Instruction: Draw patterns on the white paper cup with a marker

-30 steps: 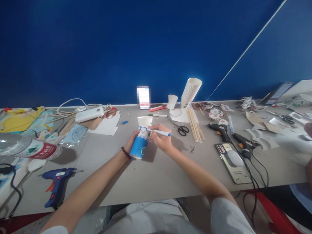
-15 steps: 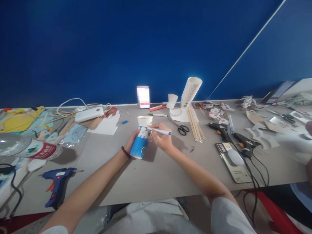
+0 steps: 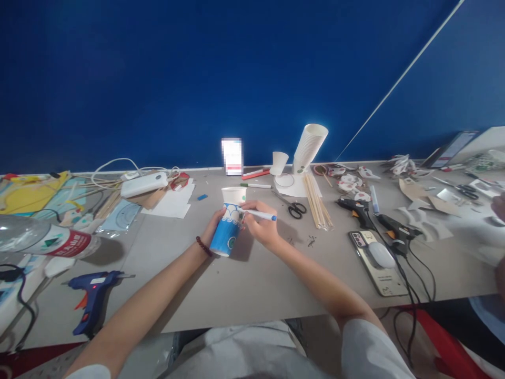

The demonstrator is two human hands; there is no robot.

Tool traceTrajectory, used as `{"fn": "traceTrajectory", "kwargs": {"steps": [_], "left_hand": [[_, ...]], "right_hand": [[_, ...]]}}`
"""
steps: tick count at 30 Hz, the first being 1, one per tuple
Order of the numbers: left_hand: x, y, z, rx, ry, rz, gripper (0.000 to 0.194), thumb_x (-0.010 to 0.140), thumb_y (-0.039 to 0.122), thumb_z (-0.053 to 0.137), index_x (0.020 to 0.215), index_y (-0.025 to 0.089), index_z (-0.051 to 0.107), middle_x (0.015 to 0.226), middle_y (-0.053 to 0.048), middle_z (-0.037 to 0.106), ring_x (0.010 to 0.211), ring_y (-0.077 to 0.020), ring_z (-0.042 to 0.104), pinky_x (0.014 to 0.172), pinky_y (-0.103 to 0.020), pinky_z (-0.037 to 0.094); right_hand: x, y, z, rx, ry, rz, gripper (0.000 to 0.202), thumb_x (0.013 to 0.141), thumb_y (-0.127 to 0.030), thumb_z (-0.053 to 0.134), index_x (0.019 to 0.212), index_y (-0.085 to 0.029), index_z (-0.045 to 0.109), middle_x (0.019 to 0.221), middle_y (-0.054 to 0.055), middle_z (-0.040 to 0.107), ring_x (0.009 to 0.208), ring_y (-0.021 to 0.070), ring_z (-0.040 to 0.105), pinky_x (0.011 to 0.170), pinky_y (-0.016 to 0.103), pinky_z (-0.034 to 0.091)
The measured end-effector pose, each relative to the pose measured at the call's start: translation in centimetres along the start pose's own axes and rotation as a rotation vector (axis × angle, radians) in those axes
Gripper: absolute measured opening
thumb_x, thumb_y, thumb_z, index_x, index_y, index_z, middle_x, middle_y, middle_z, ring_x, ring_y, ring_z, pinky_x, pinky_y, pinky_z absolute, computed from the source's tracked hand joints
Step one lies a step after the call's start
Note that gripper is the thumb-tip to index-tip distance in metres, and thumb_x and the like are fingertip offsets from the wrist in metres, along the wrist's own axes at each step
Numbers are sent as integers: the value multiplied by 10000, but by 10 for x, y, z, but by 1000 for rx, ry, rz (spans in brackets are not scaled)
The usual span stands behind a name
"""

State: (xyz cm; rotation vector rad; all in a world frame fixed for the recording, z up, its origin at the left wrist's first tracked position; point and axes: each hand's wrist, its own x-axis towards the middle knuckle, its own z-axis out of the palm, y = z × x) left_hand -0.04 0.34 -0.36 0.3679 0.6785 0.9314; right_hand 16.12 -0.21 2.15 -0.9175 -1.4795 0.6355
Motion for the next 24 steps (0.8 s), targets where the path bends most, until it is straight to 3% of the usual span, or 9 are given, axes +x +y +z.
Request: {"fn": "traceTrajectory", "kwargs": {"steps": [7,15,24], "left_hand": [[1,0,-1,-2,-28,-2,367,902,426,588,1044,105,694,864,-111,758,720,-199,722,724,-307,591],[1,1,-1,-1,-33,-2,354,903,413,575,1041,108,693,858,-111,757,718,-205,720,720,-315,586],[0,1,-1,-5,-65,3,357,895,417,588,1060,115,683,882,-98,756,738,-194,720,724,-299,586]], "right_hand": [[1,-1,-1,32,-17,0,122,868,-296,595,799,-237,677,913,72,786,828,240,756,698,377,630],[1,-2,-1,-20,2,7,115,873,-288,598,830,-233,690,891,70,786,858,247,756,772,397,619],[2,-3,-1,-71,23,28,118,868,-280,595,847,-231,700,870,65,787,816,242,752,690,360,610]]}}
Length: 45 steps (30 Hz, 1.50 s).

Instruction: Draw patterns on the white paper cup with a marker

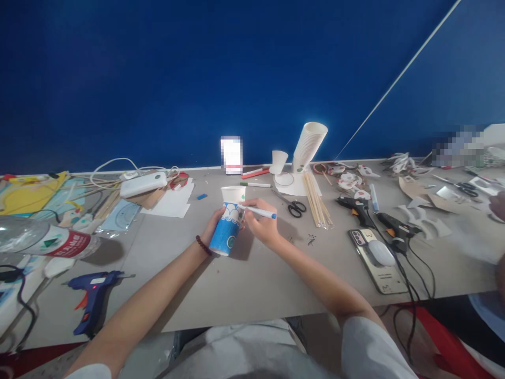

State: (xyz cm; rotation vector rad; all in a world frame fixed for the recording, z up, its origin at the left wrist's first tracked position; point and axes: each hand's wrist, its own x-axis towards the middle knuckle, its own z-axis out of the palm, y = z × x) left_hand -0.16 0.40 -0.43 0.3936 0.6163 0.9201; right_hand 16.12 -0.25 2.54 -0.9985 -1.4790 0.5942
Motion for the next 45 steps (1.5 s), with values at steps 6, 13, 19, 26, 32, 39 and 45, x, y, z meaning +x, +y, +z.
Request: {"fn": "traceTrajectory", "kwargs": {"steps": [6,13,19,26,32,39,45], "left_hand": [[2,0,-2,19,18,-3,365,897,425,574,1031,107,695,870,-110,751,735,-202,716,725,-310,579],[2,1,-2,34,30,12,362,888,420,581,1029,110,704,862,-114,754,719,-206,710,698,-308,572],[1,1,-1,38,12,19,365,879,424,591,993,99,711,837,-117,751,714,-208,708,696,-306,573],[3,0,-4,18,0,-1,377,873,421,605,1039,96,700,867,-115,756,737,-209,716,720,-313,581],[3,0,-4,4,-9,14,363,877,411,600,1038,100,695,882,-114,759,744,-206,720,720,-310,586],[3,0,-4,7,-13,6,361,869,418,613,1021,102,702,876,-111,760,738,-203,720,710,-301,584],[3,0,-4,6,-5,-16,368,866,430,615,999,101,711,863,-113,758,727,-207,718,713,-307,583]], "right_hand": [[0,1,-2,-19,-19,-13,112,866,-270,601,860,-234,707,888,70,787,835,248,755,724,370,603],[0,4,-2,66,-55,-53,122,868,-268,586,823,-236,694,899,65,785,901,249,754,785,393,610],[0,4,-1,88,-46,-66,114,862,-247,592,811,-234,693,901,68,789,890,251,757,787,392,609],[0,1,-1,26,4,-23,103,852,-238,601,838,-232,703,891,63,794,839,247,760,781,389,603],[0,4,-2,64,-26,-50,117,874,-278,599,821,-240,696,878,55,786,887,250,762,817,391,602],[-1,4,-2,50,-19,-58,117,877,-272,602,832,-232,702,873,69,784,870,257,760,795,397,601],[-1,3,-2,-5,-12,-36,127,884,-305,605,859,-237,710,886,64,785,831,245,755,734,373,610]]}}
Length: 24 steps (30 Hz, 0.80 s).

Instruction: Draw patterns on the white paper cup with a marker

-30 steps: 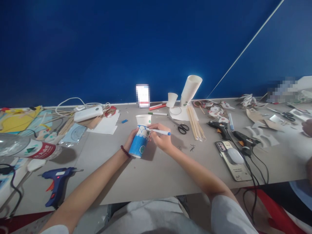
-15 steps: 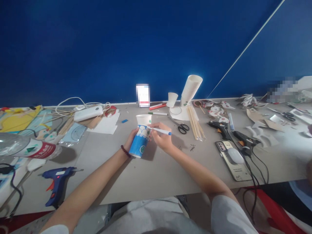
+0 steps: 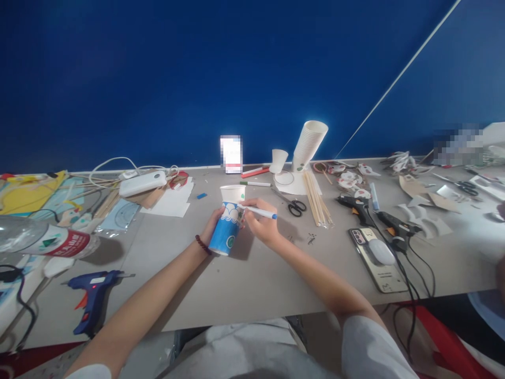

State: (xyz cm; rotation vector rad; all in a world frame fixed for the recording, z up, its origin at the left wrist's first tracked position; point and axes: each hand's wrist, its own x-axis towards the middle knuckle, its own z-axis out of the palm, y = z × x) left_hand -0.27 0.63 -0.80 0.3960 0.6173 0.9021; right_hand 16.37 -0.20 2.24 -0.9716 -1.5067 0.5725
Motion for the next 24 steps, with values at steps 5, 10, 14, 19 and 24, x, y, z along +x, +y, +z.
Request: {"fn": "traceTrajectory", "kwargs": {"steps": [5,10,14,19,24], "left_hand": [[0,-1,0,0,17,11,354,876,417,604,994,100,710,859,-111,756,730,-204,719,710,-310,588],[0,0,1,6,13,14,351,878,420,599,978,101,706,849,-111,755,722,-201,719,698,-300,589],[-1,1,2,24,26,9,372,877,430,583,1006,103,707,825,-117,753,695,-208,715,665,-297,578],[-1,1,3,10,29,10,370,872,419,581,1021,102,700,848,-116,753,708,-207,712,699,-310,576],[0,1,3,11,19,14,366,862,419,593,1021,106,697,863,-111,754,716,-208,714,692,-311,577]], "right_hand": [[0,-1,-1,-29,-11,-17,125,874,-276,595,864,-234,713,884,60,785,796,234,754,693,352,610],[1,-3,0,-22,-5,-6,118,857,-259,593,852,-233,709,846,55,782,784,232,755,681,350,607],[1,-3,0,-14,14,5,106,852,-271,602,830,-237,699,868,67,789,809,243,757,721,378,607],[2,-3,0,-7,19,0,109,838,-243,592,824,-232,700,875,69,792,845,248,762,762,386,606],[1,-3,1,-3,20,10,109,837,-238,592,825,-226,699,870,67,792,837,246,763,753,375,605]]}}
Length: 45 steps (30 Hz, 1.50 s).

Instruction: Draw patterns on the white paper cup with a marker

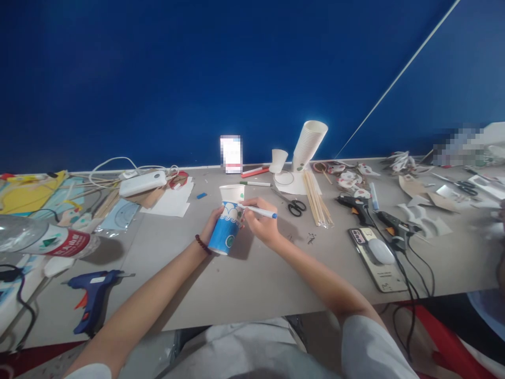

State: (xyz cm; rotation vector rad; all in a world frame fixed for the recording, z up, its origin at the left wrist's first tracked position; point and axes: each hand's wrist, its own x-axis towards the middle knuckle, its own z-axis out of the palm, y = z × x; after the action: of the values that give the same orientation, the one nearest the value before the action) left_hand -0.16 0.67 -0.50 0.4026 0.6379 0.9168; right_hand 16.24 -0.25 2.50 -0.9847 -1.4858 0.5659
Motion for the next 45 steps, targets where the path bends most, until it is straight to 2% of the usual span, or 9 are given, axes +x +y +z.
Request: {"fn": "traceTrajectory", "kwargs": {"steps": [7,16,22,27,38,45], "left_hand": [[0,0,-2,3,-27,10,380,858,435,602,1019,104,698,882,-119,756,737,-214,717,721,-319,577],[0,0,-3,-16,2,-11,380,871,423,570,1024,99,696,884,-125,755,757,-218,713,762,-337,572],[-1,1,1,-17,-6,-3,380,862,418,590,1038,98,696,893,-121,754,743,-213,714,722,-321,578],[-1,1,1,-1,-15,9,385,853,429,601,1024,98,699,857,-120,750,710,-213,711,692,-317,578],[-1,0,0,-8,-25,14,394,856,418,586,1052,94,698,933,-136,754,761,-219,712,752,-333,573],[-1,0,2,-10,-13,8,395,857,426,588,1039,92,695,894,-131,752,739,-211,710,728,-321,575]], "right_hand": [[-1,1,1,22,-7,14,111,852,-275,595,823,-242,698,874,65,788,850,252,758,774,398,612],[0,2,-1,59,-29,-24,130,874,-302,596,810,-244,694,874,67,787,883,256,761,799,403,606],[0,1,-1,8,-13,11,125,866,-307,601,836,-232,696,863,66,787,845,249,758,776,391,606],[0,1,-1,52,-25,-9,120,866,-291,598,819,-237,695,872,70,789,867,259,762,795,408,606],[0,0,-2,36,-17,10,151,881,-346,599,833,-238,693,881,74,792,872,259,762,784,407,606],[0,-1,-1,73,-16,3,128,875,-317,602,821,-239,688,879,76,792,887,266,765,794,418,608]]}}
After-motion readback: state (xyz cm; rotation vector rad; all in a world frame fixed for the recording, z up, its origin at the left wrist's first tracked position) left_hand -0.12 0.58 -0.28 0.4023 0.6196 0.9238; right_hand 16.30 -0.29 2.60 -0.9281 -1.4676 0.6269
